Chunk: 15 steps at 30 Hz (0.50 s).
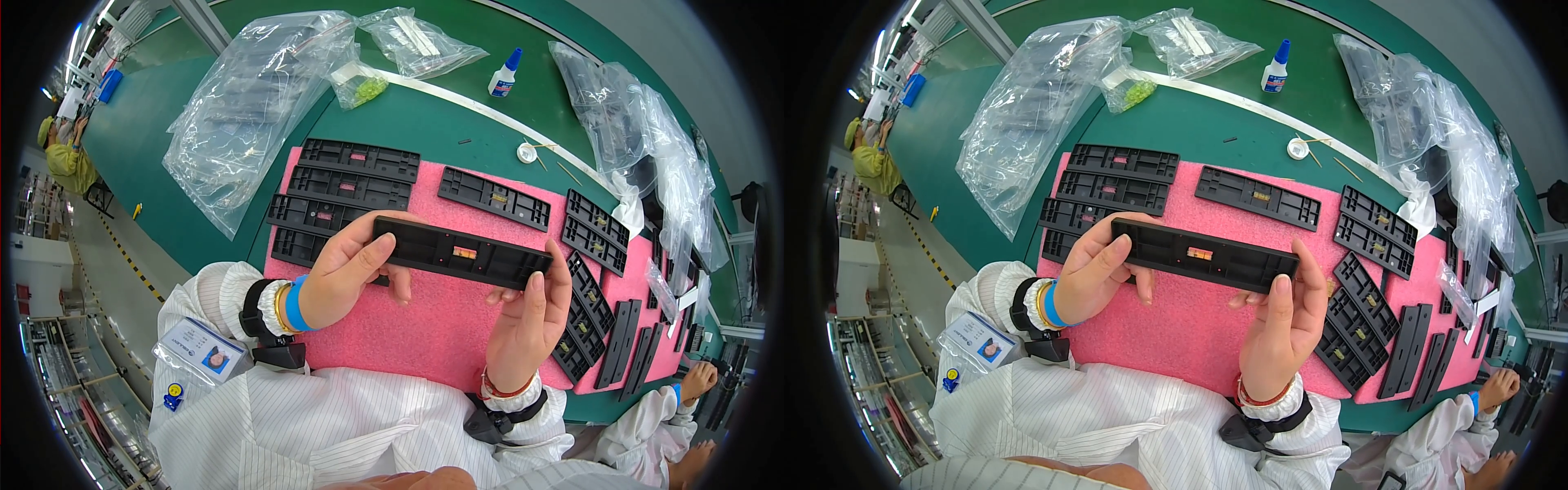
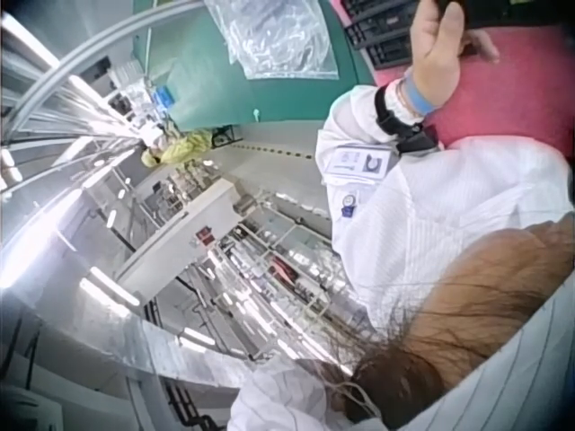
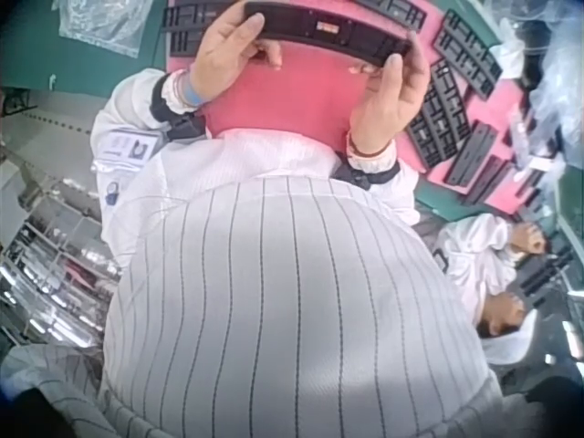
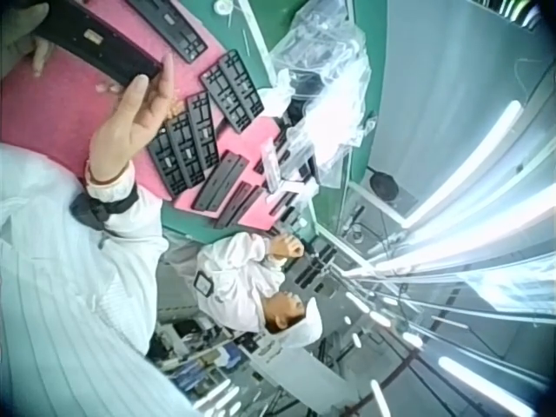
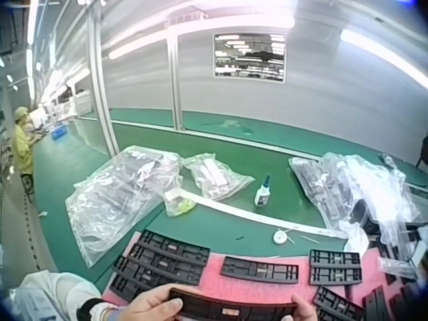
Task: Assemble small electronic components by inserting yellow pieces into black plastic housings.
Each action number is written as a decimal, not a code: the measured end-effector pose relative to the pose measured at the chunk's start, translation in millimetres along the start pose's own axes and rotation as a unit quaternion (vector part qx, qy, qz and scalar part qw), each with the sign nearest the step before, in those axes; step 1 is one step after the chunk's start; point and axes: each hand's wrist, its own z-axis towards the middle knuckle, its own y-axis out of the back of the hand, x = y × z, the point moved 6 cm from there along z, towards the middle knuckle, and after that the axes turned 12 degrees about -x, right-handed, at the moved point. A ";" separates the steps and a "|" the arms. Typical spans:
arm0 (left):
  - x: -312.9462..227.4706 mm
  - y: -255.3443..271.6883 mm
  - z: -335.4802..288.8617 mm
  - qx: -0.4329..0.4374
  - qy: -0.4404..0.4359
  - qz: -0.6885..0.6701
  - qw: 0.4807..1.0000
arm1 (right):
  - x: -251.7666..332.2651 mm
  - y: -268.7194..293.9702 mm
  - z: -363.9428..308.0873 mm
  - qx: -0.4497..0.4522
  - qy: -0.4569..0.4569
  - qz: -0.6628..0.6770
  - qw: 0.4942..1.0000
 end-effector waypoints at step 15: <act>0.7 1.1 2.1 -0.007 -0.021 -0.005 1.000 | -2.0 4.4 0.8 -0.012 -0.014 -0.015 1.000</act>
